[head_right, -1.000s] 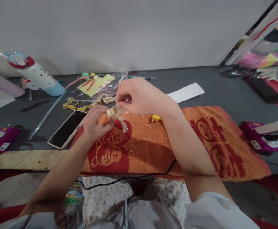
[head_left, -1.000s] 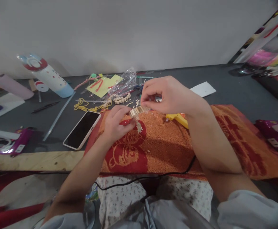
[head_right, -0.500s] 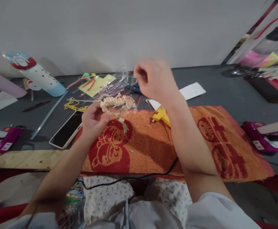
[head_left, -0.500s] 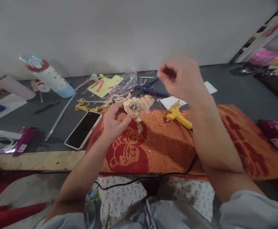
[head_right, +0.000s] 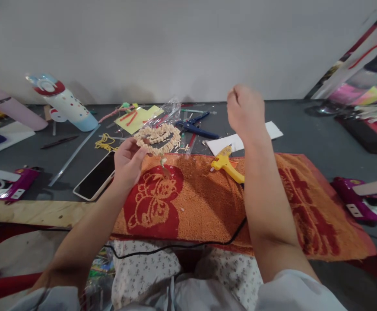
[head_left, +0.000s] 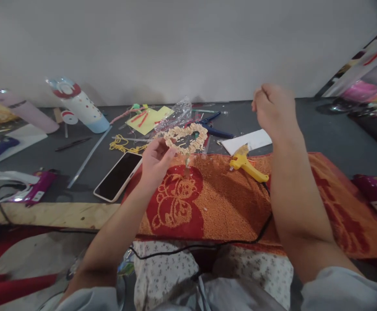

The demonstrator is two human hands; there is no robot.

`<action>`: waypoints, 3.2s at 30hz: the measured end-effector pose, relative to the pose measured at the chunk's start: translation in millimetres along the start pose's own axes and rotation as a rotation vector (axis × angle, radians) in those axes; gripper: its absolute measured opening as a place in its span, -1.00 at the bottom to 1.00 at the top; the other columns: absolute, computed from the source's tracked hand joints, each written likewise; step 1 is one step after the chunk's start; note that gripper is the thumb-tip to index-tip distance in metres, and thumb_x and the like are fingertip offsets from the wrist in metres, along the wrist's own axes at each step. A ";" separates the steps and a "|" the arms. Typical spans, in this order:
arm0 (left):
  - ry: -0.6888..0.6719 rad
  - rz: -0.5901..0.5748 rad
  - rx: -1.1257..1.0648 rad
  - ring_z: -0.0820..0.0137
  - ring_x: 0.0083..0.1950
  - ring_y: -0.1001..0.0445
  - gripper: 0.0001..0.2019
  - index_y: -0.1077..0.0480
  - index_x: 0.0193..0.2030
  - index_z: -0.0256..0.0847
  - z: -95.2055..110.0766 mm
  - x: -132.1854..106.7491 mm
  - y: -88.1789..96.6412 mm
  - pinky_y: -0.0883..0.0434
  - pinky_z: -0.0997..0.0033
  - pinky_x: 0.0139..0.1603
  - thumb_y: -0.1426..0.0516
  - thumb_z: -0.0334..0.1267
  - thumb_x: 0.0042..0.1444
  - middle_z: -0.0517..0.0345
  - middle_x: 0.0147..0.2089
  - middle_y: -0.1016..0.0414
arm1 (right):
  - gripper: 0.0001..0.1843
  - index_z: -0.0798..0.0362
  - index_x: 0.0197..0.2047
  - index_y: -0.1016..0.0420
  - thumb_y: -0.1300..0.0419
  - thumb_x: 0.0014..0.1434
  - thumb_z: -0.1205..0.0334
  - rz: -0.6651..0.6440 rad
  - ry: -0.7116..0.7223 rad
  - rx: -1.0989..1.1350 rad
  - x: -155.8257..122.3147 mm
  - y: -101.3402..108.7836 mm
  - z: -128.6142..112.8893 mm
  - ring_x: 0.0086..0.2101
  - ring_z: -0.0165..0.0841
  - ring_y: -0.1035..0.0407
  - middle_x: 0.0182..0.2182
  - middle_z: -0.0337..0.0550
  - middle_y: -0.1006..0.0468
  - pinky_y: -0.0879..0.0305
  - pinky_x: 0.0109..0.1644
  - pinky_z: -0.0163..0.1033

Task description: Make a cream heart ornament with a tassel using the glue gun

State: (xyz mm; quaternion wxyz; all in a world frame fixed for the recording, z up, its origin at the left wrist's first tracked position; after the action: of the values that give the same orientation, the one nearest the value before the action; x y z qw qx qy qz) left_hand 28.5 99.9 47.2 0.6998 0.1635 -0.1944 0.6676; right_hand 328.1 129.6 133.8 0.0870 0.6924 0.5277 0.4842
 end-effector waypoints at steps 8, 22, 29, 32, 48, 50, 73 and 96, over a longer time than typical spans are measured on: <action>0.064 0.026 -0.102 0.52 -0.36 -0.45 -0.73 -0.41 -0.24 -0.13 4.9 2.9 0.7 -0.53 0.47 -0.31 -0.28 -0.04 0.01 0.16 -0.27 -0.50 | -0.80 0.01 -0.53 -0.48 -0.24 0.11 0.21 -0.106 -0.296 0.105 -8.6 -21.3 -18.8 -0.58 -0.41 -0.31 -0.59 -0.20 -0.52 -0.24 -0.43 -0.22; 0.151 0.084 -0.234 0.52 -0.34 -0.47 -0.65 -0.41 -0.22 -0.12 -4.8 4.1 6.0 -0.51 0.51 -0.36 -0.33 0.00 -0.07 0.13 -0.20 -0.52 | -0.71 0.06 -0.49 -0.54 -0.45 -0.15 0.04 -0.303 -0.171 0.670 -20.2 -36.1 -76.1 -0.37 -0.38 -0.46 -0.31 -0.10 -0.63 -0.46 -0.28 -0.20; 0.002 0.011 -0.092 0.49 -0.30 -0.50 -0.72 -0.35 -0.18 -0.08 -1.3 5.5 10.0 -0.50 0.47 -0.32 -0.21 0.03 0.12 0.15 -0.20 -0.50 | -0.74 0.07 -0.42 -0.58 -0.40 -0.04 0.04 -0.252 -0.215 0.574 -22.6 -44.6 -81.6 -0.54 -0.45 -0.37 -0.57 -0.21 -0.52 -0.41 -0.44 -0.23; -0.038 0.040 -0.056 0.48 -0.25 -0.52 -0.73 -0.34 -0.18 -0.07 0.3 5.4 12.2 -0.52 0.45 -0.25 -0.20 0.04 0.14 0.14 -0.17 -0.50 | -0.77 0.06 -0.41 -0.59 -0.39 -0.02 0.07 -0.234 -0.219 0.562 -24.0 -44.9 -84.9 -0.55 -0.45 -0.38 -0.56 -0.21 -0.53 -0.42 -0.43 -0.22; -0.240 0.035 0.099 0.41 -0.19 -0.55 -0.68 -0.40 -0.15 -0.14 23.4 -2.1 2.5 -0.54 0.38 -0.13 -0.27 0.00 0.07 0.12 -0.21 -0.52 | -0.93 0.08 -0.45 -0.62 -0.31 0.00 0.28 -0.100 -0.136 0.359 -26.8 -44.5 -88.0 -0.51 -0.39 -0.38 -0.56 -0.17 -0.56 -0.29 -0.38 -0.19; -0.241 0.040 0.089 0.43 -0.21 -0.55 -0.68 -0.41 -0.17 -0.16 25.2 -2.4 1.7 -0.54 0.40 -0.16 -0.28 -0.01 0.06 0.12 -0.23 -0.53 | -0.91 0.09 -0.45 -0.61 -0.29 0.01 0.28 -0.075 -0.142 0.342 -27.7 -45.1 -88.2 -0.51 -0.40 -0.38 -0.56 -0.18 -0.56 -0.28 -0.38 -0.21; 0.080 0.111 -0.361 0.57 -0.37 -0.47 -0.72 -0.46 -0.30 -0.16 7.2 4.2 3.6 -0.49 0.58 -0.31 -0.39 -0.13 -0.08 0.22 -0.29 -0.50 | -0.86 -0.03 -0.48 -0.38 -0.21 0.11 0.24 0.391 -0.301 0.604 -1.6 -0.5 4.1 -0.59 -0.46 -0.30 -0.58 -0.26 -0.45 -0.32 -0.43 -0.23; 0.197 0.105 -0.425 0.59 -0.40 -0.44 -0.67 -0.40 -0.29 -0.20 5.8 4.3 4.4 -0.47 0.52 -0.28 -0.38 -0.09 -0.08 0.22 -0.31 -0.47 | -0.63 0.07 -0.16 -0.57 -0.45 -0.11 0.30 -0.577 -0.408 0.779 -28.9 -55.2 -67.0 -0.55 -0.44 -0.45 -0.53 -0.21 -0.62 -0.48 -0.42 -0.30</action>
State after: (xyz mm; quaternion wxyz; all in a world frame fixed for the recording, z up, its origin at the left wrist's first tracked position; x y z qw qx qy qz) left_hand 23.9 101.1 54.2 0.6983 -0.0636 -0.2699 0.6599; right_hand 242.1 103.4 116.8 0.0541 0.5801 0.8102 0.0637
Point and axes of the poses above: each hand's wrist, its own x-axis towards the middle knuckle, its own y-axis out of the back of the hand, z = x × y, the point moved 5 cm from there along x, towards the middle knuckle
